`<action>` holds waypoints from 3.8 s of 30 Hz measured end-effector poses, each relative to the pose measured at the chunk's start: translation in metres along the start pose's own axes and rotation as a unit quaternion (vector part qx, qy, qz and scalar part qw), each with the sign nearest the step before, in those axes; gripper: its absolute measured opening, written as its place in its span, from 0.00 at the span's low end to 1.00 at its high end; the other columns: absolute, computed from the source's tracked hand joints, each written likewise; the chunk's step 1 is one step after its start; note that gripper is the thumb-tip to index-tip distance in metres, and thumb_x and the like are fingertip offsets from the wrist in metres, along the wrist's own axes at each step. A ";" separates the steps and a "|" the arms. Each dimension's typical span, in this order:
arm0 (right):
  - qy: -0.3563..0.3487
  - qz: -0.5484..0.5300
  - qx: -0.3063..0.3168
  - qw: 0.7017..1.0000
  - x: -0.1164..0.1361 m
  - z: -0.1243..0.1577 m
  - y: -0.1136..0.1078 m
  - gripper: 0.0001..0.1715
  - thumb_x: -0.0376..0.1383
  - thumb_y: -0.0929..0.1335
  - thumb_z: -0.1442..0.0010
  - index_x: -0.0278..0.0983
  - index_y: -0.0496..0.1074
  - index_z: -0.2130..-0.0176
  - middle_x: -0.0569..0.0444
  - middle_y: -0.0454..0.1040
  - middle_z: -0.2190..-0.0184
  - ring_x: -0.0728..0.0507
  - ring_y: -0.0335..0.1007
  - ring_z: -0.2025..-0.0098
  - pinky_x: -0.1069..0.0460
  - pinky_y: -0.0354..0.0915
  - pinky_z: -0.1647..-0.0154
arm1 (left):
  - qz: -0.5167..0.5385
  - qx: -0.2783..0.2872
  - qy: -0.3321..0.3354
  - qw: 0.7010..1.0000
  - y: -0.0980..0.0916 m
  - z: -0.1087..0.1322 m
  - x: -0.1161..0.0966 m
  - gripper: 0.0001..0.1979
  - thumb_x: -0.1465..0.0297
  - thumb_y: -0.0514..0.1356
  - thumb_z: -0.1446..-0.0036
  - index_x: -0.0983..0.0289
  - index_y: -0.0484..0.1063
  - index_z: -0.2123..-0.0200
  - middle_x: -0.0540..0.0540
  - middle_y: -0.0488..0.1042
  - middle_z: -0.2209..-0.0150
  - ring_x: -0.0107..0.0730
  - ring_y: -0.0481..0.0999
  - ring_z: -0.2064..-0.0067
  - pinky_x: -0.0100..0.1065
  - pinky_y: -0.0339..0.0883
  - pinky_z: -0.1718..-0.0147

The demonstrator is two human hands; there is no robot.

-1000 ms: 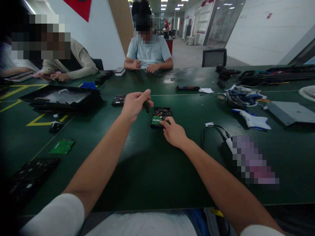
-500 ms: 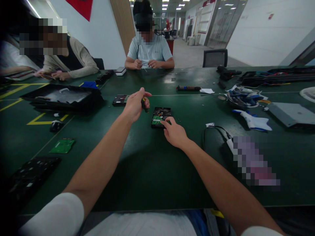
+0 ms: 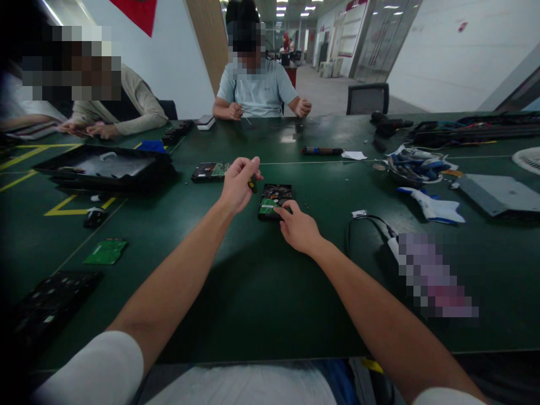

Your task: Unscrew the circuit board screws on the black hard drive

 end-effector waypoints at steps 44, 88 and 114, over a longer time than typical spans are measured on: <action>0.012 0.006 0.014 1.000 0.001 -0.001 -0.001 0.29 0.40 0.60 0.25 0.41 0.66 0.29 0.42 0.61 0.30 0.40 0.77 0.55 0.47 0.72 0.63 | -0.202 0.035 0.005 0.979 0.017 0.006 -0.039 0.06 0.74 0.68 0.42 0.61 0.74 0.63 0.50 0.76 0.69 0.29 0.74 0.66 0.32 0.66 0.65; 0.013 0.010 0.013 1.000 0.000 -0.001 0.001 0.29 0.39 0.62 0.25 0.42 0.66 0.28 0.42 0.61 0.30 0.41 0.77 0.56 0.46 0.72 0.63 | -0.154 -0.093 -0.056 0.982 0.004 0.010 -0.030 0.04 0.72 0.66 0.41 0.60 0.75 0.68 0.49 0.72 0.71 0.28 0.70 0.70 0.33 0.61 0.71; 0.007 0.001 0.005 1.000 -0.001 0.000 -0.001 0.29 0.38 0.63 0.26 0.41 0.66 0.29 0.43 0.62 0.30 0.41 0.77 0.56 0.47 0.72 0.62 | -0.055 -0.106 -0.104 0.987 0.006 0.010 -0.016 0.05 0.69 0.62 0.43 0.62 0.72 0.71 0.52 0.74 0.74 0.31 0.73 0.72 0.33 0.66 0.72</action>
Point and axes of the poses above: each hand's wrist, its own z-axis away from the middle knuckle, its own y-axis out of the palm, x = y × z, the point moved 7 cm from there along -z, towards the middle knuckle
